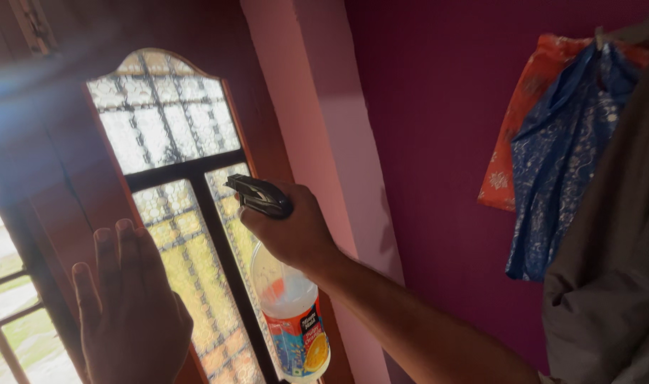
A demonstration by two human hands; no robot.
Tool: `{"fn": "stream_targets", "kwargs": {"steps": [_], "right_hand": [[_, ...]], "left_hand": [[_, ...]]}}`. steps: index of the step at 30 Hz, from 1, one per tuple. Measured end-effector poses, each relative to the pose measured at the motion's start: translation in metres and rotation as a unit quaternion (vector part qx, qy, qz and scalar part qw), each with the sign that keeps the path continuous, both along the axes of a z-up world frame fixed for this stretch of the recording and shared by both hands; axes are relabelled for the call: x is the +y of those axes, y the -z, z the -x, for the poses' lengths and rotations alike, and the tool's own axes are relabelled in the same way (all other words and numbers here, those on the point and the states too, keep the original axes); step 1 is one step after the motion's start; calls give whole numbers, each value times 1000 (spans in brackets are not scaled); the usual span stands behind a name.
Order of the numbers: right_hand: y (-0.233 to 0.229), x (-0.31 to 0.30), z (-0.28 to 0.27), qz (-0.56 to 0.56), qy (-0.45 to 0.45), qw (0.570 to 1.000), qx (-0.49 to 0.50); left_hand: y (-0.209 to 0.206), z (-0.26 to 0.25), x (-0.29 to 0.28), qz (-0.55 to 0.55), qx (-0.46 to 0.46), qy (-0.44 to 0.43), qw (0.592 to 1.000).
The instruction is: The person wipes an orange window frame with a white cloth, then sprays a glass cleaner onto the window and wipes the glass and frame. The person continues wiping the window and frame repeatedly.
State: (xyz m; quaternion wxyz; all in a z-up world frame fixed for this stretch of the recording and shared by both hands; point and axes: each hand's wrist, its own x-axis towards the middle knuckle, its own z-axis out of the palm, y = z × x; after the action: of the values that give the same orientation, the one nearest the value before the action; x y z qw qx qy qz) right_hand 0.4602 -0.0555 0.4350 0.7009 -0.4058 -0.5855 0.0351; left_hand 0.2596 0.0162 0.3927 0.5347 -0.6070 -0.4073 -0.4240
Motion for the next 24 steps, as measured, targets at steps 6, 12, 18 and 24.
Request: {"fn": "stream_targets", "kwargs": {"steps": [6,12,18,24], "right_hand": [[-9,12,-7,-47,-54,997,18],[-17,14,-4,-30,-12,998,-49],[-32,8,-1,-30,7,997,-67],[-43,-4,1,-62,-14,997,-33]], "left_hand": [[-11,-1,5,-24,2,2,1000],[-26,-11,2,-52,0,-53,997],[-49,-12,-8,-85,10,-72,994],[-69,-7,-16,-129,11,-87,988]]}}
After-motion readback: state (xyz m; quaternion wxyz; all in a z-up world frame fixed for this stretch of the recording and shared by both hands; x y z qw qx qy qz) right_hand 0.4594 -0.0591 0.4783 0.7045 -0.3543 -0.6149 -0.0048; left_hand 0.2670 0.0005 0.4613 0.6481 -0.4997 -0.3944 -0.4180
